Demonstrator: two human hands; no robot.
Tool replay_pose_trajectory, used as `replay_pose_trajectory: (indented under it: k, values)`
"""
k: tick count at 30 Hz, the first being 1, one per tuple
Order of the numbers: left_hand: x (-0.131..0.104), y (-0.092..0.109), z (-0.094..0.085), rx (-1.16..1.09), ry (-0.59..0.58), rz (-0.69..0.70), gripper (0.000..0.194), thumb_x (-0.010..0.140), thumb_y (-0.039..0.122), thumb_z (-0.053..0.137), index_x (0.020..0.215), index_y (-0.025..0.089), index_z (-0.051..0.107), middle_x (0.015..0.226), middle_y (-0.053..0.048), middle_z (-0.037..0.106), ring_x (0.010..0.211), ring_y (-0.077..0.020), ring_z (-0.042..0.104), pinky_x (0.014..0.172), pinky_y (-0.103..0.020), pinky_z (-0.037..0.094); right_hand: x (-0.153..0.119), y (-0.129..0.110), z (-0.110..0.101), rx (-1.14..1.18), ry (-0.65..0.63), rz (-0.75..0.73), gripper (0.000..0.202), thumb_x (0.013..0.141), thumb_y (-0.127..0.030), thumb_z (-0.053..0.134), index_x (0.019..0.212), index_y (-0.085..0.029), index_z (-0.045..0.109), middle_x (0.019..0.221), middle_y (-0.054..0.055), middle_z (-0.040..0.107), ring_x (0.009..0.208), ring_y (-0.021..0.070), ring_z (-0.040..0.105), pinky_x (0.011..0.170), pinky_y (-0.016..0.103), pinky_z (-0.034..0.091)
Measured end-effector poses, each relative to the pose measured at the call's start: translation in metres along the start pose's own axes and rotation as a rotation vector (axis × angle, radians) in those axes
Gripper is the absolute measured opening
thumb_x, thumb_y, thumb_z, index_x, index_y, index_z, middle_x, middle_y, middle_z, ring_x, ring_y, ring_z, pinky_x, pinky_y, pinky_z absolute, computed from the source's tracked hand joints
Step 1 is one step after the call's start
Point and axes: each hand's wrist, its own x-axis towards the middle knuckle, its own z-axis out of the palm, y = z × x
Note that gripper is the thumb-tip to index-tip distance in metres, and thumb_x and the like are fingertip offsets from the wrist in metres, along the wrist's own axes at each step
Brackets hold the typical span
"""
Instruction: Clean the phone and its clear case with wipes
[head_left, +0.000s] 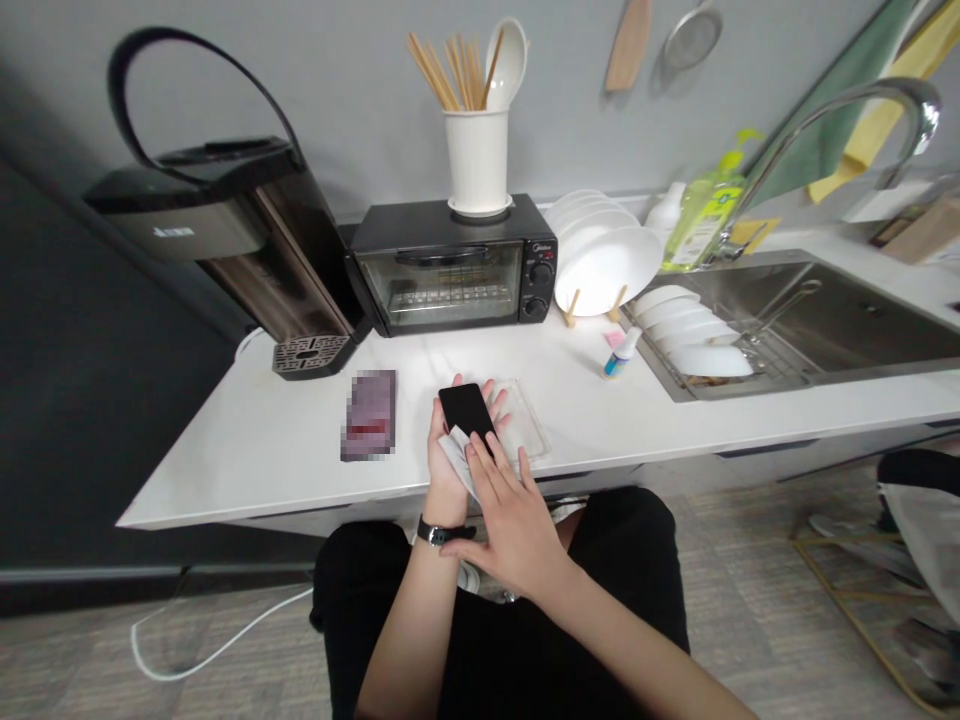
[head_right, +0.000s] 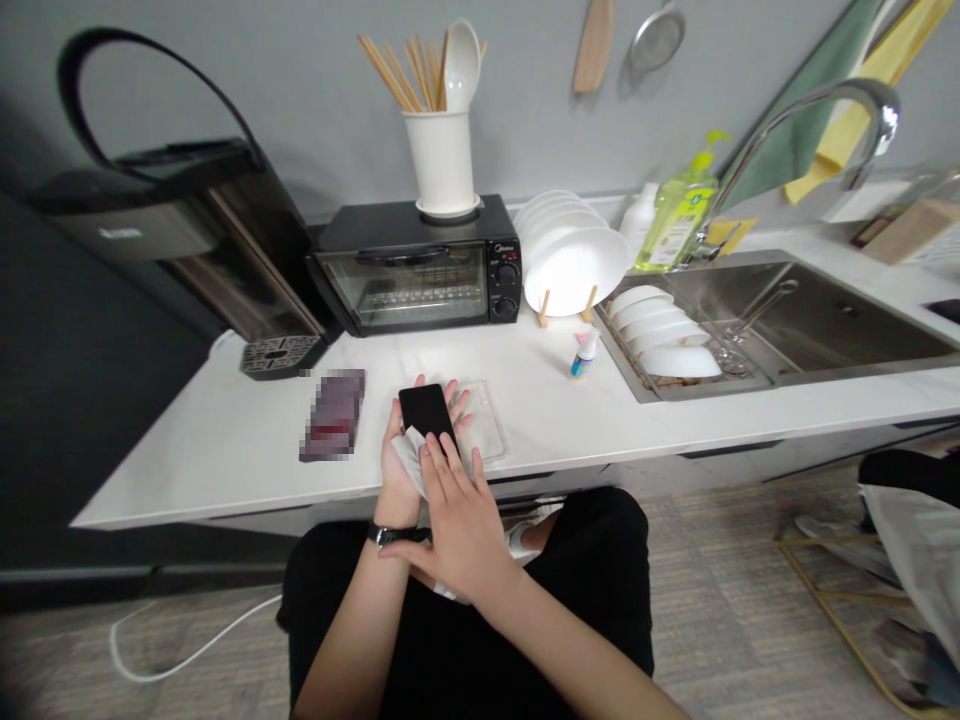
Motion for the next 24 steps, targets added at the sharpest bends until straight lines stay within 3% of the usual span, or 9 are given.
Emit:
replay_pose_trajectory:
  k: [5,9,12,16,17,19,21,24]
  values:
    - [0.006,0.000,0.000,0.002,0.005,-0.064,0.056,0.109,0.058,0.037,0.161,0.040,0.046,0.163,-0.006,0.054,0.156,-0.0314,0.045,0.129,-0.061,0.031,0.031,0.015,-0.002,-0.014,0.028,0.136,0.100,0.101,-0.074,0.045,0.167,-0.002,0.024,0.176,0.021,0.020,0.167,0.0363,0.012,0.133,0.066,0.017]
    - [0.013,0.000,-0.003,0.053,0.076,-0.011,0.057,0.109,0.052,0.037,0.156,0.026,0.056,0.164,-0.006,0.053,0.163,-0.0298,0.030,0.134,-0.051,0.026,0.075,0.025,-0.004,0.029,0.058,0.192,0.096,0.104,-0.072,0.041,0.166,0.000,0.026,0.175,0.023,0.022,0.167,0.0361,0.011,0.134,0.064,0.011]
    - [0.009,-0.013,-0.006,0.111,0.051,0.084,0.057,0.108,0.053,0.039,0.154,0.025,0.059,0.171,-0.002,0.043,0.166,-0.0290,0.019,0.135,-0.046,0.025,0.091,0.023,-0.003,0.067,0.063,0.130,0.099,0.102,-0.074,0.043,0.166,-0.001,0.027,0.175,0.023,0.023,0.167,0.0351,0.011,0.135,0.062,0.010]
    - [-0.012,-0.035,-0.011,0.075,-0.017,0.437,0.069,0.099,0.072,0.042,0.157,0.037,0.054,0.178,0.010,0.022,0.168,-0.0280,0.008,0.135,-0.047,0.024,0.070,0.007,-0.001,0.081,0.051,-0.040,0.105,0.097,-0.078,0.050,0.166,-0.002,0.030,0.175,0.021,0.024,0.168,0.0346,0.010,0.136,0.062,0.007]
    - [-0.016,-0.035,-0.011,0.068,-0.015,0.427,0.069,0.098,0.073,0.045,0.157,0.038,0.053,0.179,0.011,0.020,0.168,-0.0269,0.007,0.135,-0.046,0.024,0.059,0.003,0.000,0.077,0.050,-0.067,0.106,0.096,-0.078,0.052,0.166,-0.002,0.028,0.176,0.021,0.023,0.168,0.0344,0.010,0.136,0.061,0.008]
    - [-0.017,-0.027,-0.010,0.077,-0.007,0.185,0.062,0.100,0.067,0.046,0.158,0.046,0.049,0.177,0.011,0.024,0.168,-0.0254,0.009,0.135,-0.050,0.023,0.035,-0.004,0.002,0.066,0.047,-0.081,0.109,0.095,-0.077,0.054,0.168,-0.003,0.022,0.177,0.019,0.020,0.168,0.0338,0.011,0.136,0.060,0.013]
    - [-0.011,-0.013,-0.007,0.073,-0.019,0.086,0.059,0.105,0.060,0.041,0.162,0.043,0.043,0.175,0.001,0.034,0.165,-0.0314,0.022,0.132,-0.062,0.024,0.013,-0.007,0.002,0.047,0.032,-0.064,0.109,0.096,-0.076,0.054,0.169,-0.004,0.017,0.177,0.017,0.018,0.168,0.0331,0.012,0.135,0.060,0.017]
    - [0.000,0.001,-0.002,0.030,-0.044,0.000,0.059,0.108,0.058,0.038,0.164,0.040,0.041,0.171,-0.006,0.043,0.160,-0.0337,0.036,0.129,-0.065,0.028,-0.002,-0.004,0.001,0.007,0.012,0.003,0.107,0.097,-0.076,0.051,0.170,-0.006,0.016,0.177,0.017,0.018,0.167,0.0338,0.014,0.133,0.063,0.022]
